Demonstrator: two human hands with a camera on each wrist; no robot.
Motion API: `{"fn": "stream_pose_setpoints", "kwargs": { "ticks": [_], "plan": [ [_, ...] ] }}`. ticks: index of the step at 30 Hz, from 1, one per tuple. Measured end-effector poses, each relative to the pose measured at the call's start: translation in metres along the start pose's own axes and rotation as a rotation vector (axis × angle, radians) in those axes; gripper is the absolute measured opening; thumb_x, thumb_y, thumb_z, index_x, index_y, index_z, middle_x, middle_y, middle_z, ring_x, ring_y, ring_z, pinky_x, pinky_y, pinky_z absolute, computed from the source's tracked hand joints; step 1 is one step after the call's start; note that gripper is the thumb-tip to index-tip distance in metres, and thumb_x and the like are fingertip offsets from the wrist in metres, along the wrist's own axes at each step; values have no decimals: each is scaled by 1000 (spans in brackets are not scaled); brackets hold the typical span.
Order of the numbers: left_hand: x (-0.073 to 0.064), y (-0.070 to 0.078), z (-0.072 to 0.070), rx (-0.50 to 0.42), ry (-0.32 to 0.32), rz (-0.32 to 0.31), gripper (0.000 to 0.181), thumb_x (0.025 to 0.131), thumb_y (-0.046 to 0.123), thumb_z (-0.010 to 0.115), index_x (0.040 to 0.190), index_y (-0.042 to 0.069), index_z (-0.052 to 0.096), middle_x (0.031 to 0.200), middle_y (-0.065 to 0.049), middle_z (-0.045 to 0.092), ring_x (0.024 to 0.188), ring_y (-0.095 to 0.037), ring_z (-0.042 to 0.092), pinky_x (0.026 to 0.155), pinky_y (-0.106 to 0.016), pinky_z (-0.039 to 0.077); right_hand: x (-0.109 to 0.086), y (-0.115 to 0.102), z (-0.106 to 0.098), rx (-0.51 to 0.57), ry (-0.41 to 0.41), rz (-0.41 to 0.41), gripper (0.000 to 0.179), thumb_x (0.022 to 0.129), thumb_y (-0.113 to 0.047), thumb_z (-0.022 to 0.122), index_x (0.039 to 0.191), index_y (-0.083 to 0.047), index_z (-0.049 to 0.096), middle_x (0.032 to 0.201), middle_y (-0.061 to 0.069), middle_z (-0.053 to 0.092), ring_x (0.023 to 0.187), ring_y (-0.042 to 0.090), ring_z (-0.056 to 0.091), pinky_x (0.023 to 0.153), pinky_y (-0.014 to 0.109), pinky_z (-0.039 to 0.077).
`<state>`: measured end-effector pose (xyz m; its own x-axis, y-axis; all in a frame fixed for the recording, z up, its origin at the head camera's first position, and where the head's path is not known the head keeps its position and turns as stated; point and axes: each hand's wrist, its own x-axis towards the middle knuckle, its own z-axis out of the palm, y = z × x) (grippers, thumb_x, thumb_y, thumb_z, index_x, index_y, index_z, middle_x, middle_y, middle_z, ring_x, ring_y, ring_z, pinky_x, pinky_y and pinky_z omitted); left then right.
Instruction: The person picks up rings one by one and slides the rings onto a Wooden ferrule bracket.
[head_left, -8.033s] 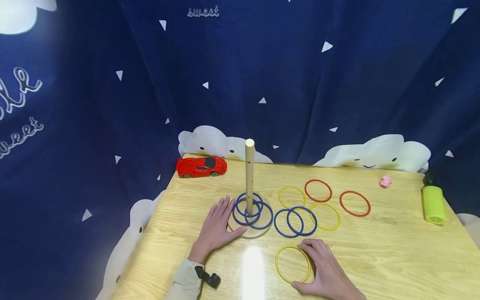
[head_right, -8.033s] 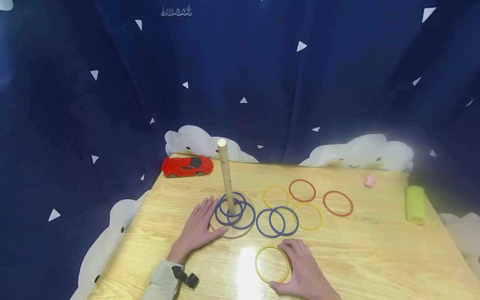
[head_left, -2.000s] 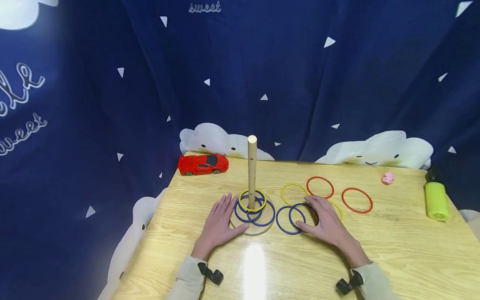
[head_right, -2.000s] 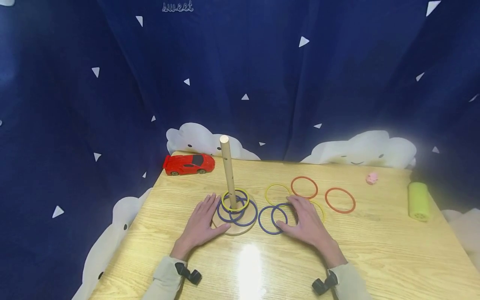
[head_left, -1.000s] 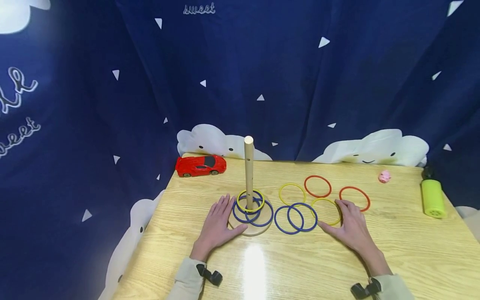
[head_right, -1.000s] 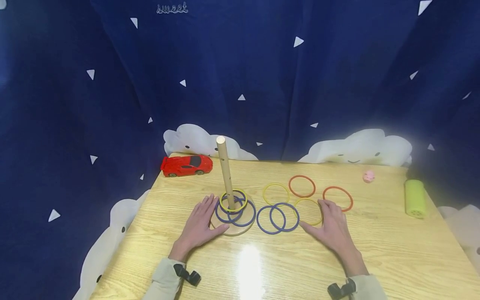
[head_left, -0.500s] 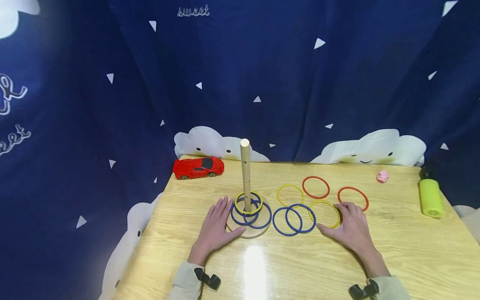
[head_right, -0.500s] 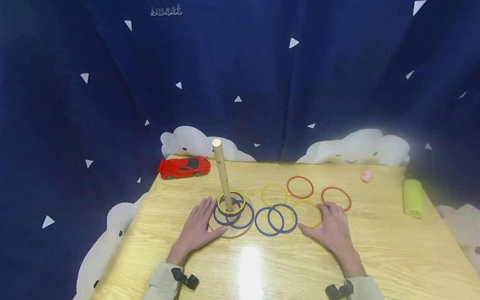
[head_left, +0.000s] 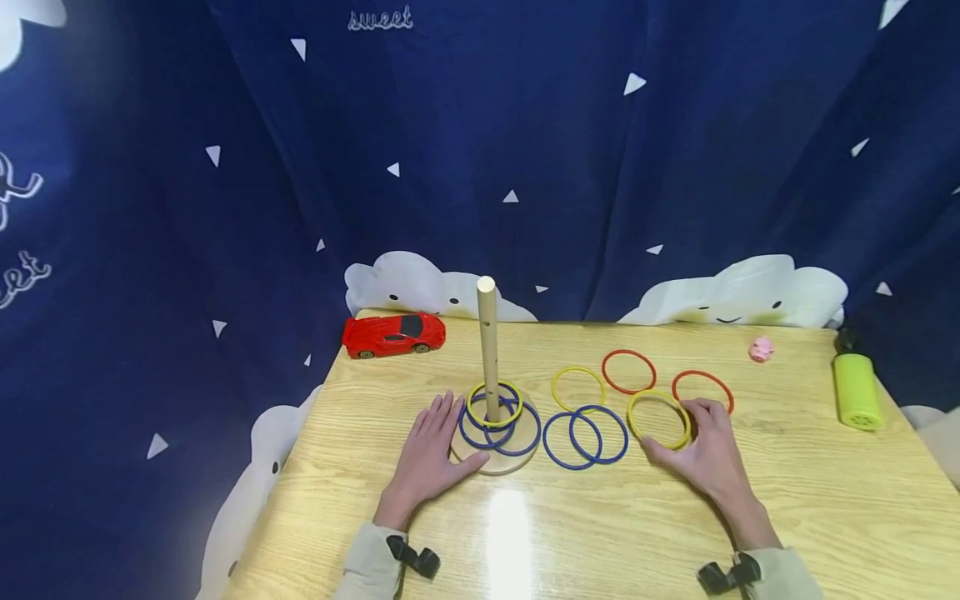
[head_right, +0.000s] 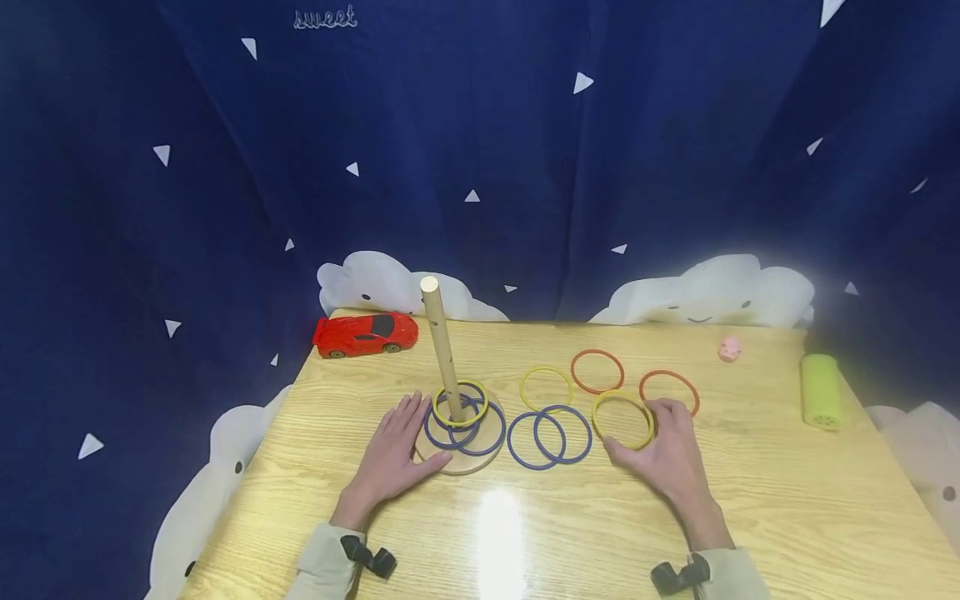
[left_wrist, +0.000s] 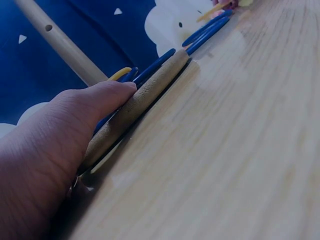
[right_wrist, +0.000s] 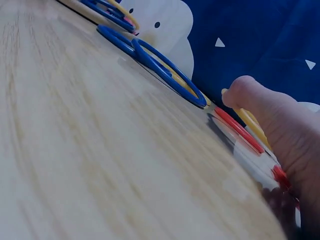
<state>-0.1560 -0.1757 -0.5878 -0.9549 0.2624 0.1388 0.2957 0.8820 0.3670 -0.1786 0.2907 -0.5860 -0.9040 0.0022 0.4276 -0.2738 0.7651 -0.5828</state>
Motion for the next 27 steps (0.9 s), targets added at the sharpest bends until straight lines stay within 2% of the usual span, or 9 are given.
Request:
{"fn": "stream_pose_setpoints", "kwargs": {
  "ticks": [7, 12, 22, 27],
  "plan": [
    [3, 1, -1, -4, 22, 16, 106, 90, 81, 53, 168, 16, 23, 173, -13, 23, 161, -31, 15, 130, -49, 15, 2, 2, 2, 34, -4, -56, 82, 59, -35, 100, 119, 7, 64, 127, 25, 57, 118, 45, 51, 95, 56, 40],
    [2, 1, -2, -3, 9, 8, 107, 90, 81, 53, 168, 16, 22, 174, -11, 21, 161, -29, 14, 130, -47, 13, 1, -2, 2, 33, -15, -80, 85, 59, -34, 99, 124, 8, 64, 128, 26, 57, 119, 46, 51, 95, 58, 40],
    [0, 0, -3, -3, 7, 11, 106, 90, 81, 53, 168, 17, 21, 174, -10, 20, 162, -29, 14, 130, -48, 13, 0, -4, 3, 31, -25, -83, 86, 60, -34, 99, 127, 7, 64, 131, 26, 57, 122, 45, 50, 99, 58, 40],
    [0, -1, 0, 2, 3, 9, 107, 89, 84, 49, 169, 19, 20, 174, -10, 19, 162, -28, 13, 130, -47, 12, 1, -10, 2, 43, -7, -116, 86, 59, -32, 99, 126, 7, 64, 130, 24, 58, 121, 42, 51, 101, 41, 38]
  ]
}}
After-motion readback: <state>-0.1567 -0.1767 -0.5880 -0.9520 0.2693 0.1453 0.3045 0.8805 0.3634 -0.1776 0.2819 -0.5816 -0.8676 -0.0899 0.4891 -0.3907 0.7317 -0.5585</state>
